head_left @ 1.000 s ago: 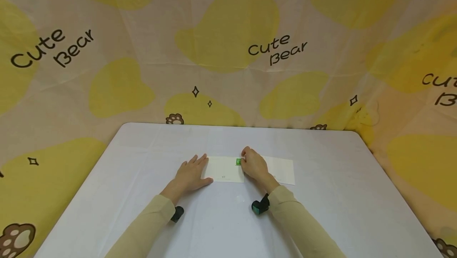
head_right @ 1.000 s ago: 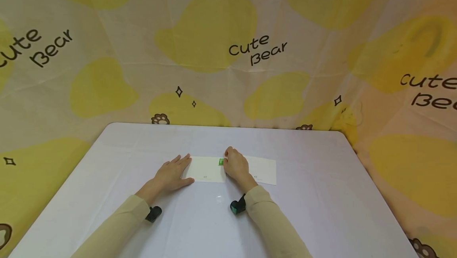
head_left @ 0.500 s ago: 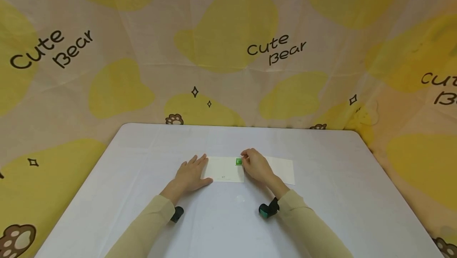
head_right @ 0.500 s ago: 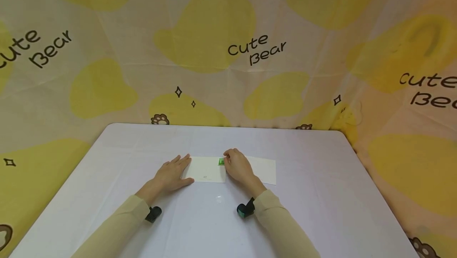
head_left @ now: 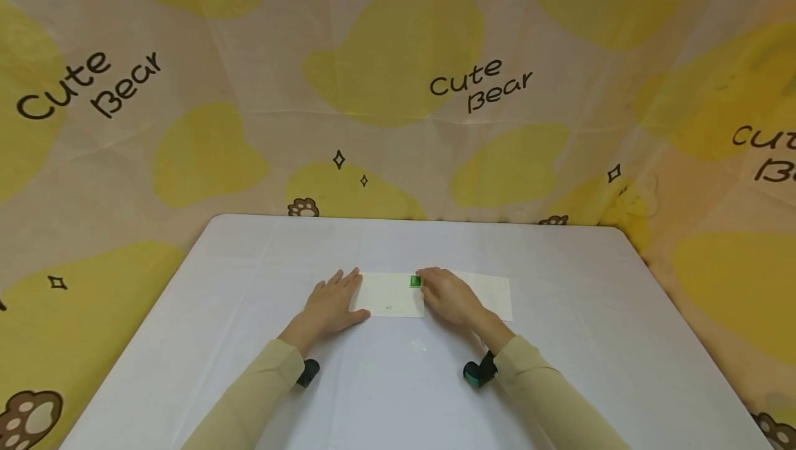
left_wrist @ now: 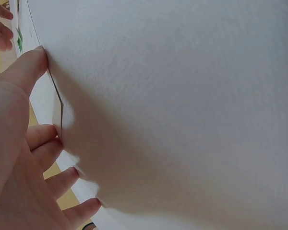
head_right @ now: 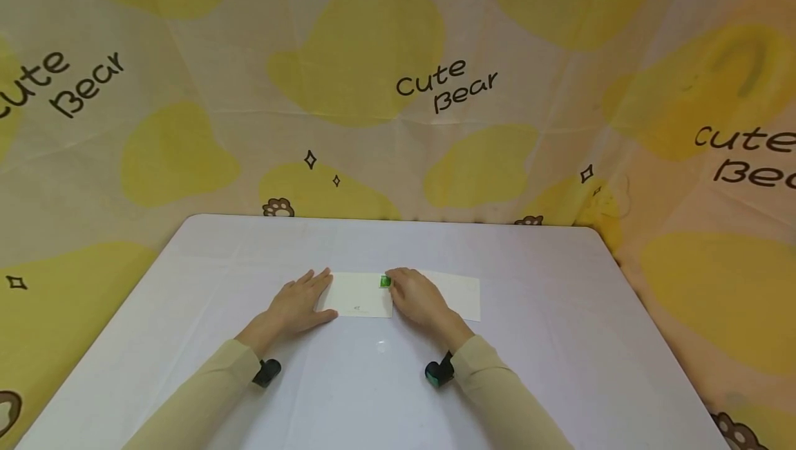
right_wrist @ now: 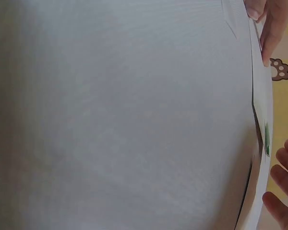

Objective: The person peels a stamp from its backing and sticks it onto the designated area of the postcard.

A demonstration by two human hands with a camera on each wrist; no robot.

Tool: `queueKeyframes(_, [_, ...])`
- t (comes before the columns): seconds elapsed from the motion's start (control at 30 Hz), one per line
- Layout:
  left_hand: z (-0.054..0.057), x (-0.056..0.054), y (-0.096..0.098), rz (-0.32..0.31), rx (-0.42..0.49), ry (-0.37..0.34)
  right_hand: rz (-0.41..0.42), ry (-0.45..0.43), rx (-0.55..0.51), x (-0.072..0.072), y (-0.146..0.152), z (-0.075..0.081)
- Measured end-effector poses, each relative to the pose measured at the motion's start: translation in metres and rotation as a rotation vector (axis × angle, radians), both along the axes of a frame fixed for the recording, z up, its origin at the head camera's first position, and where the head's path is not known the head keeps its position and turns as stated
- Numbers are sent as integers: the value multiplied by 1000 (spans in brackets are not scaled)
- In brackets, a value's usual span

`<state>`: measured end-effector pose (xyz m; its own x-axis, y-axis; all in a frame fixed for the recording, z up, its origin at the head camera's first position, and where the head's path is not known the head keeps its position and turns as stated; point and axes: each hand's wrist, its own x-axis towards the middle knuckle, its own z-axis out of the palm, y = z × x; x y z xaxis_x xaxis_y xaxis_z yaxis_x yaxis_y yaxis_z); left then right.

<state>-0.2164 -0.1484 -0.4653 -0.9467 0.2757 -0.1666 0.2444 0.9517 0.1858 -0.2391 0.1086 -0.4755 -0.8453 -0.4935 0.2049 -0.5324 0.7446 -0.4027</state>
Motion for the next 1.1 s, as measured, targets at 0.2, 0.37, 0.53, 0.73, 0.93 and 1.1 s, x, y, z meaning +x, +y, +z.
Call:
queueKeyframes(0.2, [1,0,0,-3,6,4,115,77,104,6,1,0])
queueKeyframes(0.37, [1,1,0,-2,10,4,209,147,175,5,0,-2])
queueKeyframes(0.53, [0,1,0,-2,16,5,239,160,222,6,-1,0])
queueKeyframes(0.73, [0,1,-1,-2,18,4,249,133,255,6,-2,3])
queueKeyframes(0.93, [1,1,-1,-3,19,8,247,126,283,4,-3,6])
queueKeyframes(1.1, [1,2,0,-3,23,10,256,126,259,2,-1,5])
